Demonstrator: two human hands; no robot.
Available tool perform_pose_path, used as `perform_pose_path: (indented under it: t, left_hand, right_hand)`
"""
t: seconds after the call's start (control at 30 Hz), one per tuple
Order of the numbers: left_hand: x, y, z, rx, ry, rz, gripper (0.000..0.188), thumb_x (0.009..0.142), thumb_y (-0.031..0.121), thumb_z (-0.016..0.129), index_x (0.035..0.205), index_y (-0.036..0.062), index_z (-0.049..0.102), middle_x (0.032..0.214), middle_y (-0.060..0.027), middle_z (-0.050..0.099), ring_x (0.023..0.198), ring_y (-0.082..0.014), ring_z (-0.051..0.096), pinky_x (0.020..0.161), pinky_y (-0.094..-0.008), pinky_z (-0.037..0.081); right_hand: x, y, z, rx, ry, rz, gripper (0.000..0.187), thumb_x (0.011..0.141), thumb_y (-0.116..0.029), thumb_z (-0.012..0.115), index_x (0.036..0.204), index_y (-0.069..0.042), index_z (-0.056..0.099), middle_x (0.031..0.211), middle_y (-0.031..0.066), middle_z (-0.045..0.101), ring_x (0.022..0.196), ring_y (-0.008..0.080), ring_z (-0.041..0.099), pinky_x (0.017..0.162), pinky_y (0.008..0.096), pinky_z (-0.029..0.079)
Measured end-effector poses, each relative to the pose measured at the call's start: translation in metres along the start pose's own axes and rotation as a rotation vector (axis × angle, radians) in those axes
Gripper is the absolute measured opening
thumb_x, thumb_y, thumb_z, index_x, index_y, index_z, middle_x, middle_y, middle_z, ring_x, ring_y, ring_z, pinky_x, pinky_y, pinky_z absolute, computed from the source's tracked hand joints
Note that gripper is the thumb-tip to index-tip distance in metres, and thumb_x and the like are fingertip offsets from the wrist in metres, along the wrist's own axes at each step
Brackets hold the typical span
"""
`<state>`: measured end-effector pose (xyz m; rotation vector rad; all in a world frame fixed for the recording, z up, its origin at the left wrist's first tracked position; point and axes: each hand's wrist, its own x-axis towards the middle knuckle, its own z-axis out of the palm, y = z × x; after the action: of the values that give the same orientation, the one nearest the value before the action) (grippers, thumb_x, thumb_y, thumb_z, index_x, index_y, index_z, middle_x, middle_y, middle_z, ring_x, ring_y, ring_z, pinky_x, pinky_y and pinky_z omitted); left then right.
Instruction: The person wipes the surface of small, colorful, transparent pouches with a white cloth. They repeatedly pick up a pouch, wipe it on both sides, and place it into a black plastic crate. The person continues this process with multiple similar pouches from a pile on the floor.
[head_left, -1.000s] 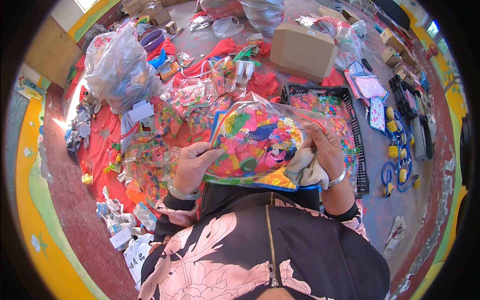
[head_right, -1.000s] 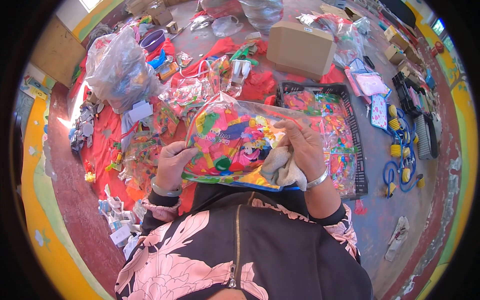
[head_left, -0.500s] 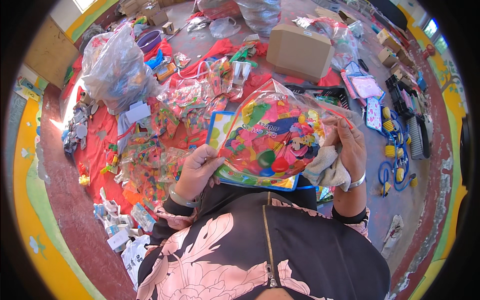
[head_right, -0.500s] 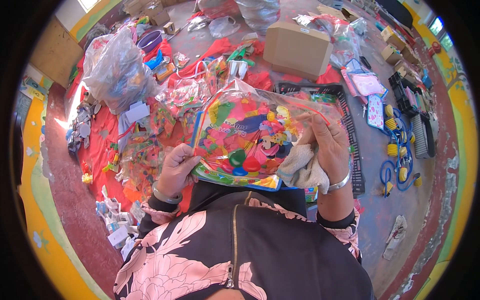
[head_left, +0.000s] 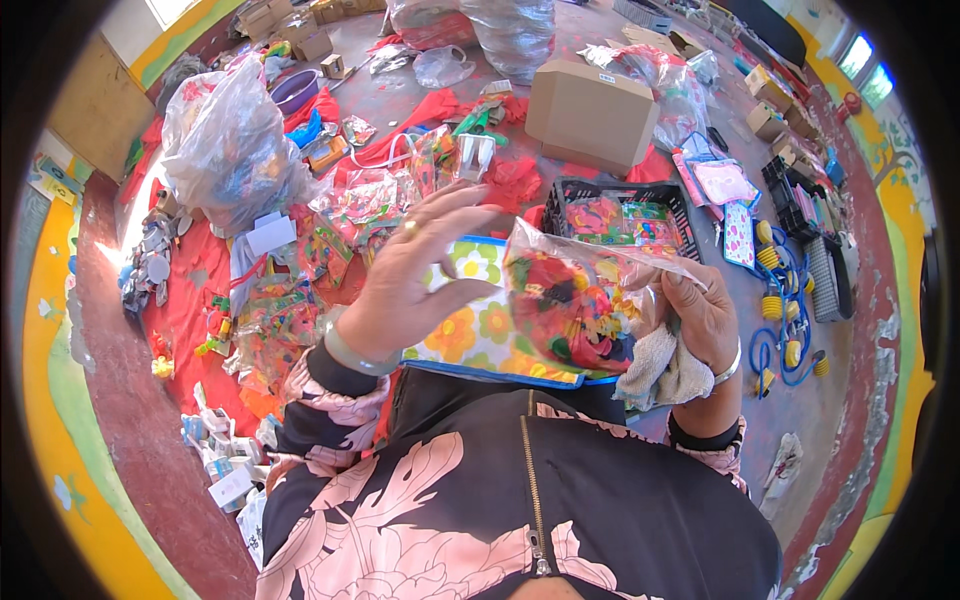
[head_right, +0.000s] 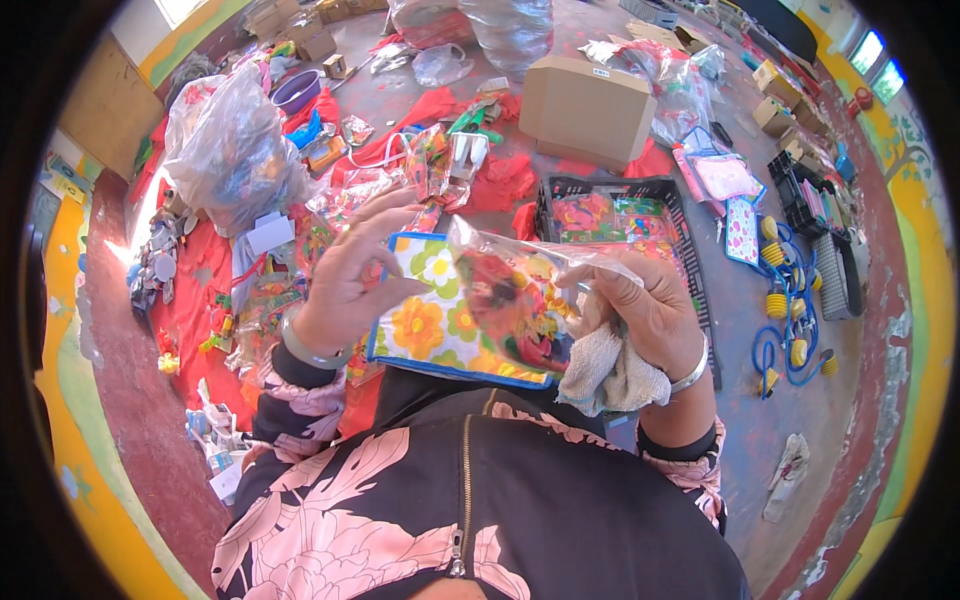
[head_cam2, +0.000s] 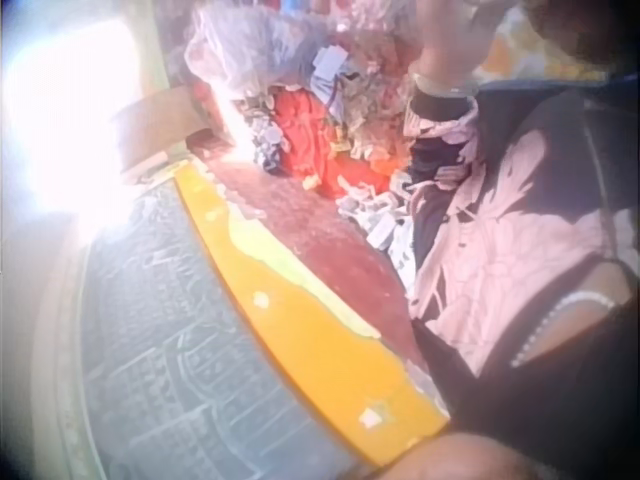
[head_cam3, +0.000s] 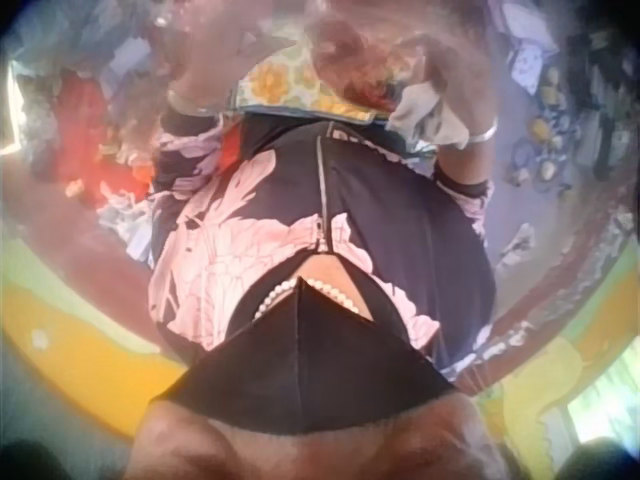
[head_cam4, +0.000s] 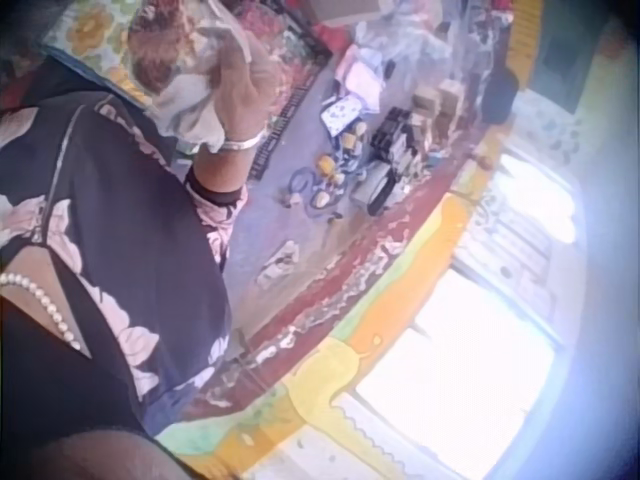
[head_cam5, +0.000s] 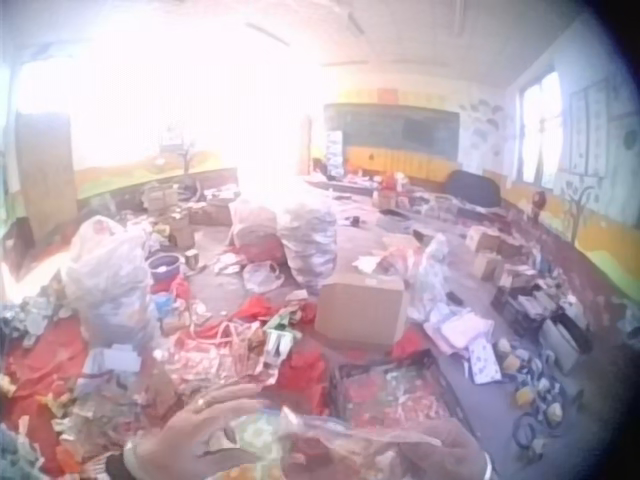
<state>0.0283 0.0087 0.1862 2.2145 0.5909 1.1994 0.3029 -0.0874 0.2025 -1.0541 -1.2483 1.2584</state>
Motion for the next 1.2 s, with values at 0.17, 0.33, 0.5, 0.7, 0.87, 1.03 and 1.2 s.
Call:
perform_pose_path:
  t: [0.17, 0.33, 0.5, 0.7, 0.87, 1.03, 1.2]
  left_hand:
    - [0.017, -0.014, 0.015, -0.061, -0.154, 0.239, 0.029, 0.076, -0.004, 0.067, 0.104, -0.0013, 0.060, 0.107, -0.0139, 0.061, 0.099, -0.0261, 0.060, 0.072, -0.0308, 0.052]
    - [0.009, -0.011, 0.014, -0.067, -0.083, -0.033, 0.010, 0.083, -0.003, 0.059, 0.094, -0.0026, 0.059, 0.081, -0.0102, 0.063, 0.069, -0.0219, 0.066, 0.065, -0.0296, 0.053]
    - [0.007, -0.001, 0.010, -0.201, 0.031, -0.127, 0.005, 0.090, 0.000, 0.052, 0.089, -0.0034, 0.056, 0.073, -0.0065, 0.058, 0.063, -0.0126, 0.064, 0.053, -0.0226, 0.052]
    - [-0.012, 0.003, 0.018, -0.589, 0.035, -0.481, 0.010, 0.095, 0.007, 0.047, 0.094, -0.0015, 0.052, 0.074, -0.0048, 0.057, 0.060, -0.0131, 0.063, 0.049, -0.0204, 0.051]
    - [-0.042, -0.009, 0.037, -0.916, 0.308, -0.807, 0.015, 0.097, 0.015, 0.043, 0.094, 0.0020, 0.051, 0.075, -0.0045, 0.056, 0.066, -0.0158, 0.065, 0.055, -0.0223, 0.054]
    - [-0.109, -0.058, 0.048, -0.885, 0.487, -1.011, 0.016, 0.097, 0.016, 0.043, 0.093, 0.0018, 0.048, 0.080, -0.0058, 0.053, 0.078, -0.0210, 0.065, 0.067, -0.0271, 0.057]
    - [-0.131, -0.060, 0.049, -0.833, 0.487, -1.123, 0.017, 0.096, 0.016, 0.047, 0.095, -0.0002, 0.051, 0.082, -0.0052, 0.057, 0.076, -0.0170, 0.064, 0.067, -0.0256, 0.055]
  right_hand:
    - [-0.002, -0.004, 0.000, -0.086, -0.040, 0.061, 0.032, 0.096, -0.025, 0.048, 0.097, 0.004, 0.064, 0.060, 0.0025, 0.058, 0.052, 0.0067, 0.055, 0.048, 0.0177, 0.040]
    - [-0.002, 0.004, -0.008, -0.054, -0.009, 0.071, 0.032, 0.096, -0.025, 0.050, 0.094, 0.003, 0.065, 0.060, 0.0017, 0.057, 0.052, 0.0056, 0.052, 0.048, 0.0181, 0.038]
    - [0.006, 0.003, -0.021, -0.203, -0.034, 0.128, 0.030, 0.094, -0.027, 0.053, 0.090, -0.001, 0.066, 0.061, 0.0004, 0.057, 0.052, 0.0040, 0.050, 0.048, 0.0184, 0.037]
    - [0.032, -0.033, -0.032, -0.518, -0.131, 0.188, 0.034, 0.093, -0.031, 0.055, 0.080, -0.001, 0.065, 0.060, -0.0045, 0.052, 0.057, 0.0016, 0.044, 0.050, 0.0205, 0.035]
    - [0.093, -0.025, -0.028, -0.715, -0.272, -0.045, 0.028, 0.091, -0.026, 0.057, 0.089, 0.002, 0.064, 0.068, 0.0004, 0.057, 0.062, 0.0066, 0.049, 0.056, 0.0239, 0.041]
    - [0.112, 0.013, -0.020, -0.578, -0.095, -0.104, 0.026, 0.091, -0.024, 0.058, 0.103, -0.001, 0.064, 0.079, -0.0008, 0.060, 0.066, 0.0055, 0.050, 0.058, 0.0213, 0.042]
    - [0.091, 0.049, 0.038, -0.181, 0.029, -0.154, 0.024, 0.090, -0.020, 0.058, 0.098, 0.001, 0.066, 0.085, 0.0063, 0.065, 0.078, 0.0107, 0.060, 0.069, 0.0258, 0.048]
